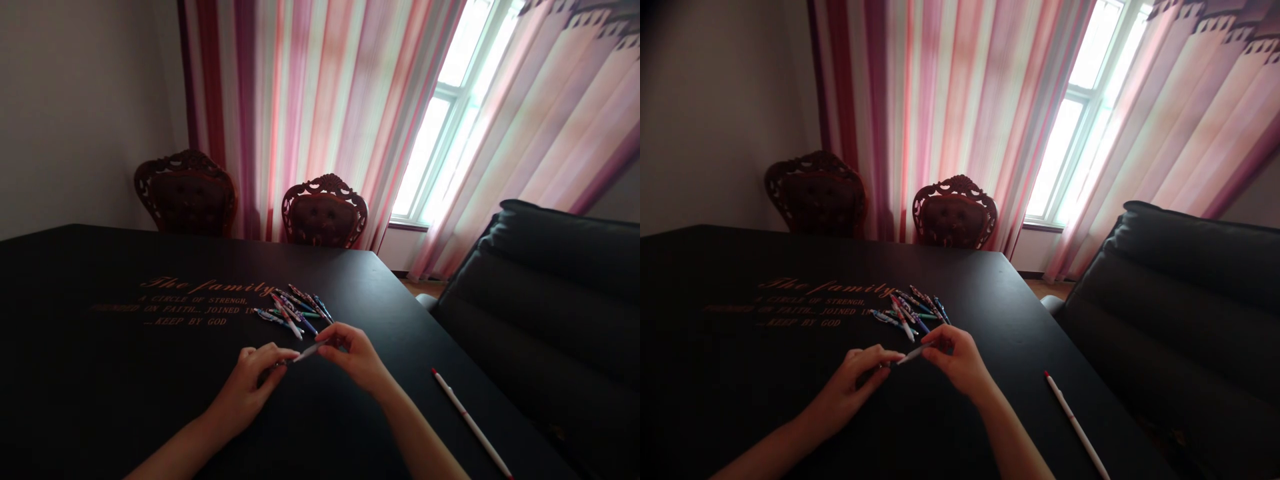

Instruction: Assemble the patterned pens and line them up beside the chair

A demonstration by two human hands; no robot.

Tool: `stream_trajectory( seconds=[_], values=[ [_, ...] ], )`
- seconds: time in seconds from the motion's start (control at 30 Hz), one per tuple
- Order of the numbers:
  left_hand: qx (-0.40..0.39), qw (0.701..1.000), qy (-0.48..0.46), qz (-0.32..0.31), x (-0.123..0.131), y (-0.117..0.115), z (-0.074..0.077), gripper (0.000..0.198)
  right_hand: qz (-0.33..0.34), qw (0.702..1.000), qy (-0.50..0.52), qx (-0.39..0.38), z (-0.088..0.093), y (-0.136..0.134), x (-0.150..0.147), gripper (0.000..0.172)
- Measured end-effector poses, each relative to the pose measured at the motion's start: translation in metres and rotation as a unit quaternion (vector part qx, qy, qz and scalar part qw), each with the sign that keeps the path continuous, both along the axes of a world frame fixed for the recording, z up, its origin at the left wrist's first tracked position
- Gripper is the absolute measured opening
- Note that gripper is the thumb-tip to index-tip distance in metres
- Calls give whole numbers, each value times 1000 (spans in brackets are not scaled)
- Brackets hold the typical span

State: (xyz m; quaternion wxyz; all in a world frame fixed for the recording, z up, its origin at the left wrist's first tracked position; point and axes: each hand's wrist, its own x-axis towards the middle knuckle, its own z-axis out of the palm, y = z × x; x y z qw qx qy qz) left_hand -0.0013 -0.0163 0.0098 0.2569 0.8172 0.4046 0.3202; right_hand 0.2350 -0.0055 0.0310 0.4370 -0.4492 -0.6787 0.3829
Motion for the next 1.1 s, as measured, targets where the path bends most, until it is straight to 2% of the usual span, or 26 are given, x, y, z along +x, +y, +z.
stream_trajectory(
  seconds=[0.27,0.43,0.87,1.1],
  values=[
    [-10,1000,-13,20,-2,3,-3,25,-14,1000,27,-4,3,2,10,21],
    [-10,1000,-14,23,-2,2,-3,25,2,999,43,-18,2,3,10,25],
    [0,1000,-20,16,-2,1,-4,29,10,1000,-3,2,2,0,5,24],
    [-36,998,-18,56,1,0,-3,29,16,1000,-17,2,-1,0,2,21]
  ],
)
